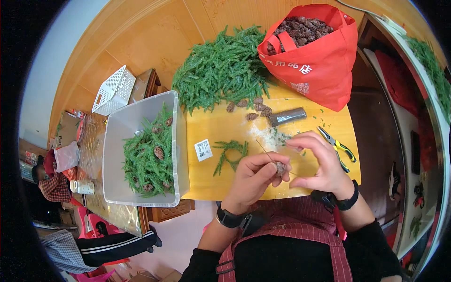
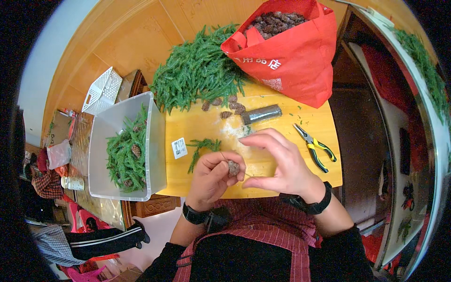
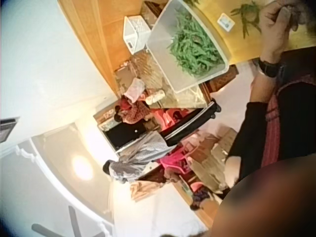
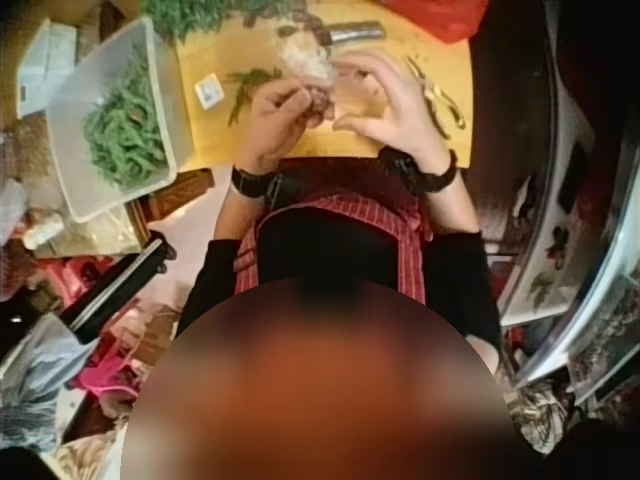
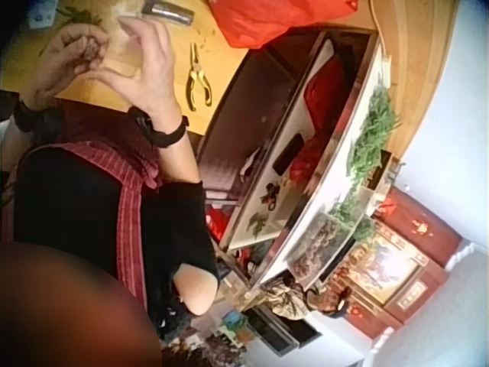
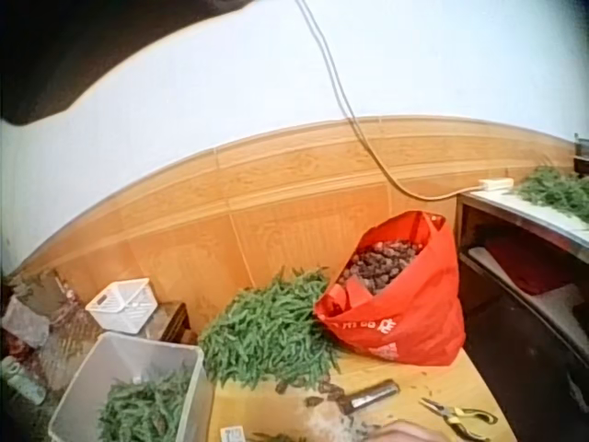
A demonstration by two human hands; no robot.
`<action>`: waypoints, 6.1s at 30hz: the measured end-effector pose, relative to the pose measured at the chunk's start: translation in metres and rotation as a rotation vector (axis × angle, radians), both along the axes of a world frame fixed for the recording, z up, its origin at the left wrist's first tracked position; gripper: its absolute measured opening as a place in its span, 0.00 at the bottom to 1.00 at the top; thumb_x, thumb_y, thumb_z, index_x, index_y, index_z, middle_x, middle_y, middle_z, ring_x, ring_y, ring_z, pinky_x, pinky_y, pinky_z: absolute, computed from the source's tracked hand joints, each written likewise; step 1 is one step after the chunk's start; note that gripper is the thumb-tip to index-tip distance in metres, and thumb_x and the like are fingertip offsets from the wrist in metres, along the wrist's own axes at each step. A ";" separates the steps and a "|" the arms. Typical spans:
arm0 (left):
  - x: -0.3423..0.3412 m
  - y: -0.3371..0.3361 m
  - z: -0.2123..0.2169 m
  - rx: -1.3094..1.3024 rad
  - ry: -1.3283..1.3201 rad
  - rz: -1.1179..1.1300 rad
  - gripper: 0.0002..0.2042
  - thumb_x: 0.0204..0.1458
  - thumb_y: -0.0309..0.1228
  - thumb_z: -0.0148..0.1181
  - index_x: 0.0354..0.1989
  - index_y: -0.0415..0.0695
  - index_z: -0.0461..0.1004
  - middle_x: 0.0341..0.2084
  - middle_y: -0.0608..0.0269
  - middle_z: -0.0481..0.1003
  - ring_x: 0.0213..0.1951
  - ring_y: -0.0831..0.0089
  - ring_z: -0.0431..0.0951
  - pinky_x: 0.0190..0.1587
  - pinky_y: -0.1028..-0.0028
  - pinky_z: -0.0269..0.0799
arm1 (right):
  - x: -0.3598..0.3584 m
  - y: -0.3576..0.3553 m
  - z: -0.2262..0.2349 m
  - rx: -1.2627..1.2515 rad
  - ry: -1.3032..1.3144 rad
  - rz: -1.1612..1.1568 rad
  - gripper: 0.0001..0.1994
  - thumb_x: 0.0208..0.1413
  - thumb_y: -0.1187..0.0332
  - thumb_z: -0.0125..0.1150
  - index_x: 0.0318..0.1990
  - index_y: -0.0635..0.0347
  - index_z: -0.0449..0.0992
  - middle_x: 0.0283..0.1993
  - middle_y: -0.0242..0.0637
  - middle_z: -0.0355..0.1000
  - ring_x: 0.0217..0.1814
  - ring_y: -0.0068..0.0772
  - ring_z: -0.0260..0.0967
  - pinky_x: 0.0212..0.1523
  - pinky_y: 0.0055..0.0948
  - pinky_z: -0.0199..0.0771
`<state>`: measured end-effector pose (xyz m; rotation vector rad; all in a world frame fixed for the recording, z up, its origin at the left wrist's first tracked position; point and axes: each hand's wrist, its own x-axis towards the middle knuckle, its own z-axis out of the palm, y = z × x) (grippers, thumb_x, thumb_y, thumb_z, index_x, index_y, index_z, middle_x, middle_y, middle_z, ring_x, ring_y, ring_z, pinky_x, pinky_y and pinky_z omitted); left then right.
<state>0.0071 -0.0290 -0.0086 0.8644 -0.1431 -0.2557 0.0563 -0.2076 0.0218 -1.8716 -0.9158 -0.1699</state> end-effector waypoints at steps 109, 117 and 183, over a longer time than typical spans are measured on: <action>-0.004 -0.022 -0.010 0.133 -0.184 0.240 0.09 0.52 0.23 0.51 0.42 0.37 0.66 0.33 0.51 0.74 0.32 0.62 0.78 0.34 0.71 0.77 | -0.002 0.003 -0.004 0.556 0.769 0.238 0.04 0.48 0.79 0.54 0.32 0.63 0.67 0.39 0.44 0.69 0.40 0.27 0.68 0.42 0.23 0.69; -0.003 -0.016 -0.008 0.021 -0.220 0.138 0.10 0.51 0.18 0.51 0.42 0.35 0.67 0.33 0.54 0.73 0.33 0.68 0.77 0.34 0.75 0.76 | 0.000 0.002 -0.007 0.514 0.698 0.294 0.05 0.48 0.78 0.56 0.33 0.64 0.69 0.39 0.43 0.69 0.40 0.27 0.68 0.42 0.24 0.69; 0.011 0.001 -0.004 -0.191 0.006 0.109 0.05 0.56 0.29 0.47 0.36 0.42 0.65 0.35 0.52 0.72 0.32 0.74 0.72 0.36 0.79 0.69 | -0.003 -0.102 -0.073 -0.774 0.153 -0.568 0.26 0.34 0.67 0.68 0.44 0.60 0.65 0.44 0.46 0.64 0.47 0.49 0.62 0.48 0.38 0.63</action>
